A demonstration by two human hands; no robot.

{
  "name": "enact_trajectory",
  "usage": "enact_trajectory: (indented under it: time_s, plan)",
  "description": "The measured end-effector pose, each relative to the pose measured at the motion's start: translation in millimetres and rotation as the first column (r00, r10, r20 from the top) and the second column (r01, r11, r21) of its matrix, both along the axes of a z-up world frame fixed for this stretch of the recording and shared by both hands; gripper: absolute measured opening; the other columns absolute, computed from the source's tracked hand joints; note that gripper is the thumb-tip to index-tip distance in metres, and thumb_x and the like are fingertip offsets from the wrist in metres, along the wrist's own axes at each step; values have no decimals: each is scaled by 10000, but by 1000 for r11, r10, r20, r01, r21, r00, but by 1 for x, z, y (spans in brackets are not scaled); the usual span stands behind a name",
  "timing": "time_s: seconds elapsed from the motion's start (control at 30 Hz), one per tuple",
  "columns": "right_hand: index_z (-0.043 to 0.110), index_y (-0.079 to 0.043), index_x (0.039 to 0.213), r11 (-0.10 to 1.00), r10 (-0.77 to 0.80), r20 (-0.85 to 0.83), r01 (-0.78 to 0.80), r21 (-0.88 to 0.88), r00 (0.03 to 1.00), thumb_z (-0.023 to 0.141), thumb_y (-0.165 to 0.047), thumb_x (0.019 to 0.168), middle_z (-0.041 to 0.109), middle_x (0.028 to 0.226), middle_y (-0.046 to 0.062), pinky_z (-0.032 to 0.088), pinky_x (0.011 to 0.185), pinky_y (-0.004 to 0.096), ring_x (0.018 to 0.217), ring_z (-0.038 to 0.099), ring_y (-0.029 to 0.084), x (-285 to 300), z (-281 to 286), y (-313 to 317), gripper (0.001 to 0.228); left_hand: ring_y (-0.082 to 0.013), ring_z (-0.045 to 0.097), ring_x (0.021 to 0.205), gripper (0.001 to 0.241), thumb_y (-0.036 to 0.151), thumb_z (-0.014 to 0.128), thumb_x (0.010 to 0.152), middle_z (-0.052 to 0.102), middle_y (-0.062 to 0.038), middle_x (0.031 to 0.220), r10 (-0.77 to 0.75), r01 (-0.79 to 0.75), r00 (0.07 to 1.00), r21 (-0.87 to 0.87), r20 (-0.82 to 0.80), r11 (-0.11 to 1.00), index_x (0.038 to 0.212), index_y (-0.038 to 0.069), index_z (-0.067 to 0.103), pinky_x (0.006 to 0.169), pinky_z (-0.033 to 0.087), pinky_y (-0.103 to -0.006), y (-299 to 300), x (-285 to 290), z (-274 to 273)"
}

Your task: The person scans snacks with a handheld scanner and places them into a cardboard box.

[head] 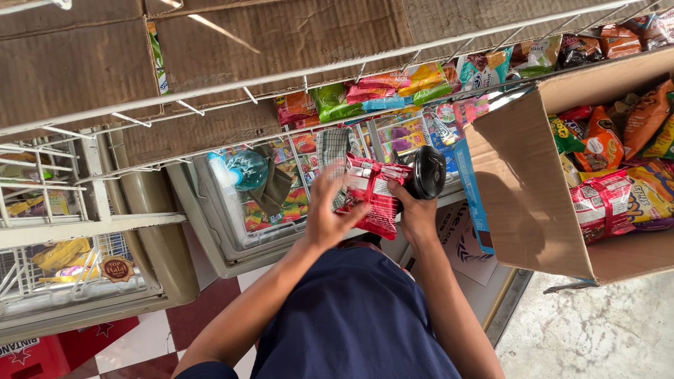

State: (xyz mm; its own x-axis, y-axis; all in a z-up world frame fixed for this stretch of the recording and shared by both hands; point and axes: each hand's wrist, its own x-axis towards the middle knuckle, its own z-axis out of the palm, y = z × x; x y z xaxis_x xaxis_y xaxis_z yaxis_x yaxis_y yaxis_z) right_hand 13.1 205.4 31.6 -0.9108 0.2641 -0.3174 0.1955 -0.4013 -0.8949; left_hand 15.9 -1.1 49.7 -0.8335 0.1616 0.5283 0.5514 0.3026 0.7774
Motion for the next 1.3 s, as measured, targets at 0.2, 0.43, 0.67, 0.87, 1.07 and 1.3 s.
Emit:
enact_trajectory:
  time_s: [0.2, 0.43, 0.67, 0.87, 1.07, 1.3]
  plan:
    - [631, -34, 1172, 998, 61, -21, -60, 25, 998, 744, 3, 849, 719, 1055, 74, 593, 856, 346, 960, 710, 179, 5, 11, 5, 344, -215, 700, 1043, 875, 313, 785, 858, 705, -117, 1156, -530, 11, 468, 595, 707, 804, 1543, 110, 280, 896, 601, -388, -1, -22, -11]
    - [717, -13, 1018, 763, 194, 19, -163, 626, 981, 739, -191, 966, 736, 805, 56, 584, 683, 323, 750, 739, 143, 17, 36, 11, 187, -140, 759, 869, 497, 341, 824, 890, 765, -85, 1010, -69, -45, 765, 160, 640, 986, 1226, 25, 638, 760, 629, -305, 1, -27, -17]
    - [676, -6, 1071, 770, 530, 221, -574, 277, 818, 736, -218, 910, 698, 778, 68, 596, 595, 324, 629, 710, 168, 32, 54, -27, 272, -174, 760, 866, 402, 210, 845, 814, 767, -83, 987, 194, -211, 808, -34, 556, 977, 1157, 44, 718, 751, 598, -329, 14, -29, -13]
    - [648, -4, 1073, 828, 507, 149, -528, 189, 849, 708, -196, 959, 670, 803, 70, 563, 573, 316, 609, 687, 165, 32, 58, -41, 231, -182, 737, 854, 428, 132, 801, 815, 749, -89, 1043, 226, -223, 822, -69, 523, 972, 1229, 57, 721, 751, 585, -326, 17, -27, -16]
    - [688, -32, 1046, 864, 346, 119, -366, 345, 931, 747, -232, 938, 708, 845, 63, 571, 661, 303, 715, 700, 147, 27, 44, -26, 235, -110, 749, 789, 389, 275, 843, 849, 785, -39, 961, 32, -142, 768, 122, 640, 982, 1169, 78, 740, 711, 592, -297, 4, -25, -11]
    - [698, -28, 1005, 806, 246, 51, -234, 544, 968, 859, -190, 844, 721, 895, 28, 560, 702, 278, 791, 675, 99, -2, 28, -21, 280, -61, 713, 804, 369, 324, 827, 888, 790, -28, 931, -102, -75, 827, 289, 553, 954, 1144, 66, 766, 728, 579, -268, -29, -9, -8]
